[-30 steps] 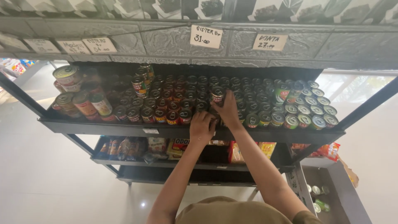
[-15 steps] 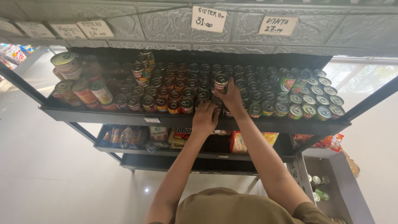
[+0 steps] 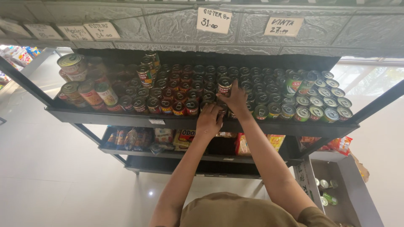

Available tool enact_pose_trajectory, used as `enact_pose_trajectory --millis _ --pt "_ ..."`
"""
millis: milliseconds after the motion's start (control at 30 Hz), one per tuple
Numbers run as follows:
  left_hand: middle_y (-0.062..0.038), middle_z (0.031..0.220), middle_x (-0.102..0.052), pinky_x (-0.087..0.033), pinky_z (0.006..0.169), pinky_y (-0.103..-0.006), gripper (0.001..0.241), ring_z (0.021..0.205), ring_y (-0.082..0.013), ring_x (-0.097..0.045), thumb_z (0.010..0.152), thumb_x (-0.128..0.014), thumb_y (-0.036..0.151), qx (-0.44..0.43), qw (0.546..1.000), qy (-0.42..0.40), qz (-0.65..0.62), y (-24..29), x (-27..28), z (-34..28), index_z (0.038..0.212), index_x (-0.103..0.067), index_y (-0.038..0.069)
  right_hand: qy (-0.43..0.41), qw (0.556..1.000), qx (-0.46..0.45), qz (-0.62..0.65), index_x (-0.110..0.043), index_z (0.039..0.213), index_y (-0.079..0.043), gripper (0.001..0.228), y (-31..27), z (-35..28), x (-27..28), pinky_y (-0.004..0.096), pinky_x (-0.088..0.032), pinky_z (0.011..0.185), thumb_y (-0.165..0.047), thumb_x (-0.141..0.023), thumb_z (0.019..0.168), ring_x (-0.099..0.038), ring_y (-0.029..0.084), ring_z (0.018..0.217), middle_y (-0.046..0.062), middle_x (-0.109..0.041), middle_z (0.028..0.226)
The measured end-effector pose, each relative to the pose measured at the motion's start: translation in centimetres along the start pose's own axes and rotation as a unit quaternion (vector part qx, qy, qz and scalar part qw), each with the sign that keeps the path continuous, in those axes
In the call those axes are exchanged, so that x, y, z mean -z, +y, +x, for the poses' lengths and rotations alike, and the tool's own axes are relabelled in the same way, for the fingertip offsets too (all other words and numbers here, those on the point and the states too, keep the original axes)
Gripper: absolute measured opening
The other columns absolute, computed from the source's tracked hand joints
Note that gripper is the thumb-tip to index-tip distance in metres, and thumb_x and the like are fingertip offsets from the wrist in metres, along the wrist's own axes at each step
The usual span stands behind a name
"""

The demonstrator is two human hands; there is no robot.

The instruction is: Taking canned goods from a cardboard box on the floor and placing them neatly on a grocery store shelf.

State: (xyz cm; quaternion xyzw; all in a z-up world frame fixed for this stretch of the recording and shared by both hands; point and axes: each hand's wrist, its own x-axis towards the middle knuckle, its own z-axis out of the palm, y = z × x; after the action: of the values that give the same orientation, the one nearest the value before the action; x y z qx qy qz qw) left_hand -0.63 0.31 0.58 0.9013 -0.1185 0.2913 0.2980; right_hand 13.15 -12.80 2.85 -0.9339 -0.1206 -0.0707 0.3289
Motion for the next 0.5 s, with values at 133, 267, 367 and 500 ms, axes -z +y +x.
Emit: enact_pose_trajectory --millis 133,267,367,500 --pt "-0.016 0.114 -0.065 -0.041 0.113 -0.0521 0.027 0.115 -0.0372 -0.062 0.087 -0.071 0.012 -0.022 0.999 0.014 0.022 0.2 0.1 0.1 0.113 -0.065 0.004 0.03 0.997 0.029 -0.059 -0.034 0.151 0.002 0.112 1.6 0.3 -0.8 0.068 -0.025 0.107 -0.065 -0.083 0.076 -0.042 0.049 0.132 0.027 -0.057 0.132" --pt "-0.016 0.119 -0.063 -0.049 0.109 -0.0479 0.025 0.12 -0.0355 -0.061 0.095 -0.068 0.014 0.029 1.0 -0.008 -0.007 0.7 0.6 0.4 0.118 -0.063 0.006 0.046 0.993 0.071 -0.077 -0.039 0.145 0.002 0.1 1.6 -1.4 -0.6 0.07 -0.021 0.105 -0.057 -0.084 0.077 -0.033 0.051 0.134 0.027 -0.055 0.135" --pt "-0.021 0.127 -0.057 -0.048 0.106 -0.051 0.043 0.126 -0.0406 -0.054 0.094 -0.068 0.016 0.018 0.999 0.021 0.02 0.0 0.2 1.5 0.132 -0.052 0.003 0.097 0.988 0.106 -0.064 -0.046 0.138 0.0 0.08 -0.1 -3.2 0.7 0.068 -0.027 0.102 -0.044 -0.082 0.081 -0.037 0.049 0.131 0.027 -0.057 0.134" --pt "-0.028 0.142 -0.048 -0.052 0.095 -0.0516 0.062 0.128 -0.0462 -0.05 0.098 -0.059 0.012 0.047 0.998 0.019 -0.028 0.0 -0.5 3.5 0.153 -0.031 0.005 0.152 0.979 0.133 -0.038 -0.051 0.136 -0.002 0.06 -0.9 -4.5 1.4 0.063 -0.036 0.097 -0.03 -0.075 0.088 -0.049 0.046 0.121 0.023 -0.062 0.123"
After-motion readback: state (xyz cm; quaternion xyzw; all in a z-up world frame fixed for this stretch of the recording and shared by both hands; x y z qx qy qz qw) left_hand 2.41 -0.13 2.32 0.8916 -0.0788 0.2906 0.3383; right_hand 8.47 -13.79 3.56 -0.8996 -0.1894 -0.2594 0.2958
